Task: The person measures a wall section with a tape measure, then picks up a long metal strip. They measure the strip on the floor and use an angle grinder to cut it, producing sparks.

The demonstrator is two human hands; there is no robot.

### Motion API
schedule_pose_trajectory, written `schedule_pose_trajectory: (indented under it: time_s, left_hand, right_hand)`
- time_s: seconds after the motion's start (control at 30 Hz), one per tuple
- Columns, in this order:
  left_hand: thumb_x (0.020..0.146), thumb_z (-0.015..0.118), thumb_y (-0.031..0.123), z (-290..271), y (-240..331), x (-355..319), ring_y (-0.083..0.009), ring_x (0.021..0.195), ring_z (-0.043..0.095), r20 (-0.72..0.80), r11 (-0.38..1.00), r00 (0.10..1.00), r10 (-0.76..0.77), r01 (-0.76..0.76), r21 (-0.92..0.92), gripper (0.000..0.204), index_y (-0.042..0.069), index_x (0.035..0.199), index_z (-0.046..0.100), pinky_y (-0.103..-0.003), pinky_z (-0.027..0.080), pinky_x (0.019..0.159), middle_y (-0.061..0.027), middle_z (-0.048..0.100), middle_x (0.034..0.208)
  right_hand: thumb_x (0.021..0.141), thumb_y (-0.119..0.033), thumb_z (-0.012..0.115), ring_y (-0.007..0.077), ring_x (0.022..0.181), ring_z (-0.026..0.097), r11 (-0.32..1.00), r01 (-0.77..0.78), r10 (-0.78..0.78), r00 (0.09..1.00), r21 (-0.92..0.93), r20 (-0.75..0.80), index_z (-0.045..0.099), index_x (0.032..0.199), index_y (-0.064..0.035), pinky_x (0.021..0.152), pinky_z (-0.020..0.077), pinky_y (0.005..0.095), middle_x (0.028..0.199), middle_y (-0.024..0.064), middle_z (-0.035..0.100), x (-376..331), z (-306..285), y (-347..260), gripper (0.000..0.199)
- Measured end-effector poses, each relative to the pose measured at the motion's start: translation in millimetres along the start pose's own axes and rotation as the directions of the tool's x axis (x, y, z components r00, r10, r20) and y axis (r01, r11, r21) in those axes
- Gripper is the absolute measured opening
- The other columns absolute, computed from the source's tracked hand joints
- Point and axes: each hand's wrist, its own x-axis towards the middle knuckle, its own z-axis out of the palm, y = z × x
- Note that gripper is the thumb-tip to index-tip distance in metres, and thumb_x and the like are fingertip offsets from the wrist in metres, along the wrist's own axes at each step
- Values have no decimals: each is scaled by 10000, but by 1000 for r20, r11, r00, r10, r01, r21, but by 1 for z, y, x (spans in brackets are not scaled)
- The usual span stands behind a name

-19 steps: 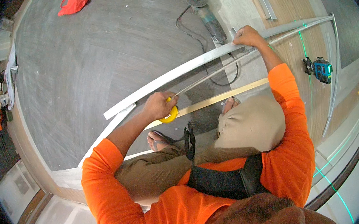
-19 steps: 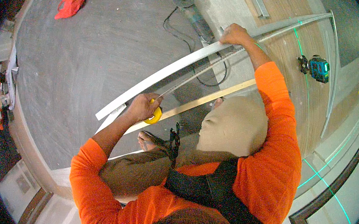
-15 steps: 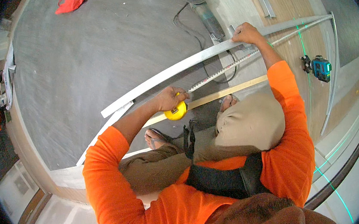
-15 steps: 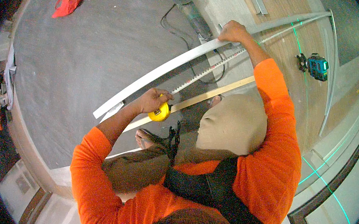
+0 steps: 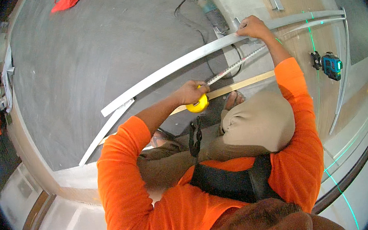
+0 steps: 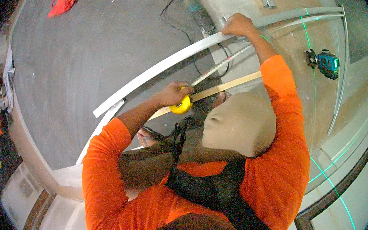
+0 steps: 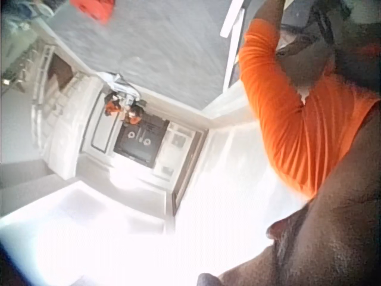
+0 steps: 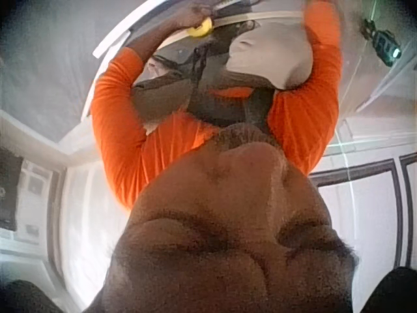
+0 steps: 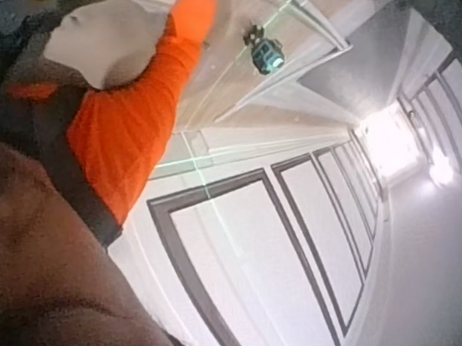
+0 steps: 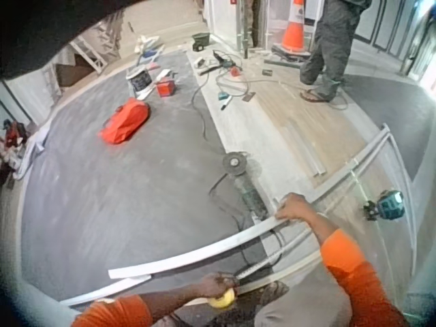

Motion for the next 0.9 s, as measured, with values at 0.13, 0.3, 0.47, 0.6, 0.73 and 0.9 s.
schedule_pose_trajectory:
  time_s: [0.13, 0.3, 0.47, 0.6, 0.73, 0.9]
  left_hand:
    - [1022, 506, 387, 14, 3, 14, -142, 605, 599, 6, 999, 1000, -4, 4, 36, 361, 123, 1170, 703, -328, 503, 561, -75, 667, 774]
    - [1037, 479, 400, 18, -25, 12, -141, 591, 593, 18, 999, 999, -45, 45, 19, 384, 120, 1164, 709, -325, 505, 557, -70, 654, 743]
    - [1033, 486, 400, 3, -31, -3, -155, 556, 594, 20, 997, 997, -80, 80, 5, 386, 109, 1148, 713, -328, 510, 534, -74, 670, 766]
    - [1017, 495, 390, -15, -25, -19, -177, 569, 615, 45, 987, 986, -159, 157, 31, 369, 120, 1149, 711, -349, 517, 550, -111, 681, 790]
    - [989, 515, 375, -19, -42, -26, -270, 683, 688, -27, 954, 988, -150, 152, 257, 347, 123, 1130, 707, -411, 544, 658, -158, 716, 864]
    - [980, 519, 423, -25, -39, -33, -371, 879, 693, -75, 859, 985, -158, 175, 481, 389, 118, 1132, 705, -485, 534, 796, -211, 713, 950]
  right_hand:
    - [680, -475, 754, 296, 852, 709, 997, -15, 17, 1000, -72, 23, 791, 888, -115, 814, 551, 409, 912, 114, 748, 1, 0, 4, 417]
    - [680, -499, 726, 304, 880, 709, 997, 14, -10, 999, -81, 49, 790, 901, -138, 828, 552, 427, 929, 103, 746, 1, -4, -1, 428]
    - [692, -517, 720, 313, 878, 707, 996, -19, 23, 999, -87, 36, 792, 912, -143, 831, 549, 421, 940, 104, 747, 0, -2, 2, 439]
    - [690, -520, 742, 310, 891, 708, 987, 39, -46, 998, -155, -43, 794, 929, -153, 846, 543, 415, 956, 96, 751, -1, 1, 9, 441]
    - [675, -505, 778, 291, 933, 704, 998, -57, 58, 998, -40, 37, 798, 940, -165, 871, 531, 415, 965, 88, 754, -1, -2, 3, 431]
    - [668, -505, 789, 286, 1000, 691, 995, -92, 92, 996, -34, 13, 802, 936, -177, 1043, 417, 498, 988, 89, 754, -11, -4, -4, 424]
